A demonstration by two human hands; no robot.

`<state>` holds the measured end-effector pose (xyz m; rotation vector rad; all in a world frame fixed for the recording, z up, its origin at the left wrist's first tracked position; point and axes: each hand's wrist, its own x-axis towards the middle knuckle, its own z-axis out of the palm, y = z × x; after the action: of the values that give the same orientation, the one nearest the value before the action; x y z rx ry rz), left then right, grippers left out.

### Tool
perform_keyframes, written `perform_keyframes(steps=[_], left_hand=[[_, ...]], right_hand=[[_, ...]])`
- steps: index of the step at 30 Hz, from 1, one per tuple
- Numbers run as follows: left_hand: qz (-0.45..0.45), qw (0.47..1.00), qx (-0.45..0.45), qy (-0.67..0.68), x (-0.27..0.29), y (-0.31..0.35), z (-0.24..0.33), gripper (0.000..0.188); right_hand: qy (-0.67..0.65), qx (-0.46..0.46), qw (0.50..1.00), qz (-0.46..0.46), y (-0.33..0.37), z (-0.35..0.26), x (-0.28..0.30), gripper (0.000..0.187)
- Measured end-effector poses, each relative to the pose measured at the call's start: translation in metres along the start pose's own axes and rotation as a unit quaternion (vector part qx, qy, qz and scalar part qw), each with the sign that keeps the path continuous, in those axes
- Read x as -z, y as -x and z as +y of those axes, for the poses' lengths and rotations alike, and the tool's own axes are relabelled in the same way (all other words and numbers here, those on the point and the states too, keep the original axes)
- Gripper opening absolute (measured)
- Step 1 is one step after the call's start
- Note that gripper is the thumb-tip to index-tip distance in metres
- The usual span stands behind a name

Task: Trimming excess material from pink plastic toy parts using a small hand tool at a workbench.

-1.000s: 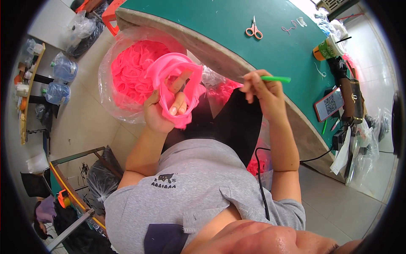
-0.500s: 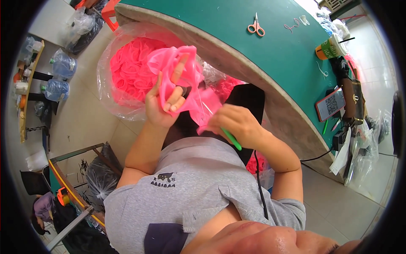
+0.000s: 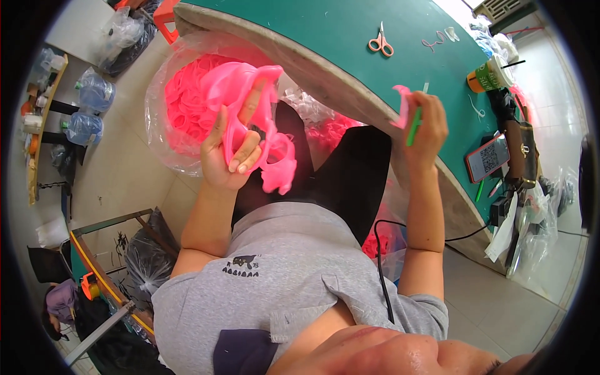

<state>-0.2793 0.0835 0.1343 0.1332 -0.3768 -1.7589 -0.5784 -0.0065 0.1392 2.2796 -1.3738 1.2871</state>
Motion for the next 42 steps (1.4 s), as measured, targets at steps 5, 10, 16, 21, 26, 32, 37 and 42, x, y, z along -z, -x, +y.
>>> perform_keyframes(steps=[5,10,16,21,26,32,37,42], left_hand=[[-0.003,1.000,-0.024,-0.020,-0.002,0.002,-0.002,0.062],[-0.012,0.999,-0.020,-0.043,-0.006,-0.002,-0.016,0.058],[-0.021,0.986,-0.090,-0.136,0.004,0.002,-0.042,0.041],[-0.019,0.983,-0.054,-0.177,-0.002,0.004,-0.034,0.039],[0.001,0.998,-0.006,-0.064,-0.007,0.009,-0.031,0.040],[-0.033,0.999,0.041,0.011,-0.011,0.012,-0.025,0.042],[-0.030,0.998,0.054,0.002,-0.013,0.010,-0.021,0.048],[-0.063,0.995,0.056,0.056,-0.011,0.007,-0.024,0.052]], right_hand=[[-0.103,-0.035,0.991,-0.077,-0.002,-0.011,0.013,0.013],[-0.141,0.048,0.978,-0.144,0.004,-0.038,-0.013,0.012],[-0.411,-0.122,0.854,-0.293,0.012,-0.111,-0.009,0.014],[-0.356,-0.057,0.923,-0.133,0.023,-0.101,-0.030,0.012],[-0.237,0.022,0.971,-0.013,0.003,-0.069,-0.041,0.015],[-0.125,0.002,0.990,0.062,-0.024,-0.035,-0.047,0.015],[-0.216,-0.010,0.961,-0.170,-0.023,-0.020,-0.044,0.009],[-0.252,-0.098,0.945,-0.182,-0.013,-0.029,-0.041,0.011]])
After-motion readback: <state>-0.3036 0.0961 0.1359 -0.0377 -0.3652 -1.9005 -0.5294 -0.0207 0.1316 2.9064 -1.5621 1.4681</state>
